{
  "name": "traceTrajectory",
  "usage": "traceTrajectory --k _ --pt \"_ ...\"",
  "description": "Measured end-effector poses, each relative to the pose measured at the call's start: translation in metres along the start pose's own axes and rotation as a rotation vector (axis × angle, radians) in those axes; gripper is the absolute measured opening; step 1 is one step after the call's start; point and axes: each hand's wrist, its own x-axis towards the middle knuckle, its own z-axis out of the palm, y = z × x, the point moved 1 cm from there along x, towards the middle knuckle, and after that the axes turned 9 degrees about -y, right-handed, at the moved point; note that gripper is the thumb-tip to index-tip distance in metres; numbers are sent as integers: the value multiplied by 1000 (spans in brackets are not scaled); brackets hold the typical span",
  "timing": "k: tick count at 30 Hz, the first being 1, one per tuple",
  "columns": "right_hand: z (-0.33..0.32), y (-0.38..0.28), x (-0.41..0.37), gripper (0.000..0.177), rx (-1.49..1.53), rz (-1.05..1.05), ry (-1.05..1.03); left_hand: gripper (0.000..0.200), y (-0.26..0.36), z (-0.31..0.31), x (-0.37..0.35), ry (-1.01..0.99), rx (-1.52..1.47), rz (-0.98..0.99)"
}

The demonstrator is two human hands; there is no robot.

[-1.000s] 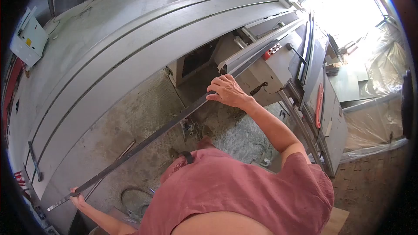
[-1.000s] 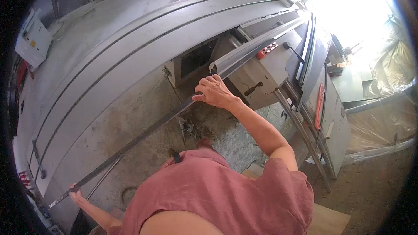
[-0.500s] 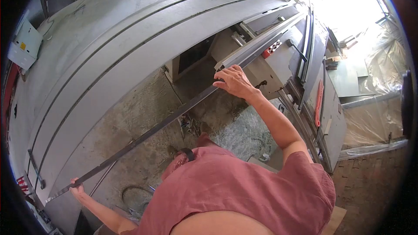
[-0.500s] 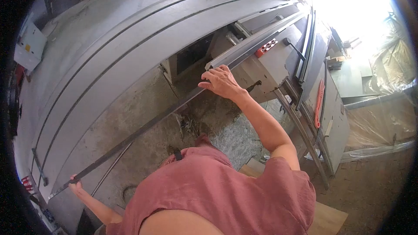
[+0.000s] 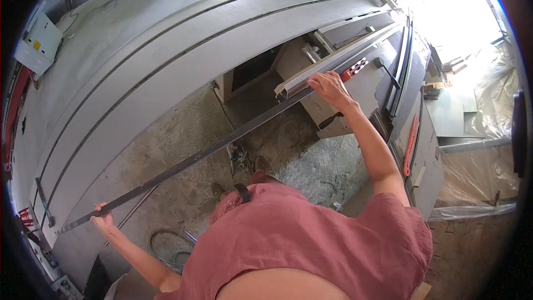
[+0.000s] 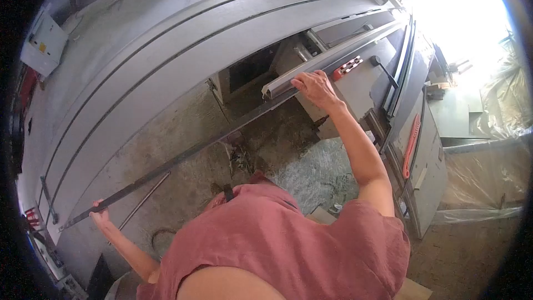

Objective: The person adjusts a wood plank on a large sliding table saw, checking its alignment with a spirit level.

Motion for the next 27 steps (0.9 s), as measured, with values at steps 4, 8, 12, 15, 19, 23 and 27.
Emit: traceTrajectory --k 4,8,12,15,19,23,27 --pt "-5 36 5 38 -6 27 -21 43 -11 -9 3 -55 -57 -108" --pt "-10 65 7 36 -4 43 -43 51 -38 6 -24 -121 -33 -14" --pt "-12 99 9 34 14 24 23 63 -63 14 -30 -125 -50 -25" --pt "-24 114 8 34 55 92 -8 70 -84 16 -30 -181 -91 -18" --pt "-33 142 14 36 94 147 -1 68 -114 41 -61 -222 -65 23" --pt "-38 177 14 38 151 208 17 65 -140 60 -92 -233 -76 64" --pt "-49 199 13 41 175 282 -1 67 -169 83 -130 -258 -66 60"
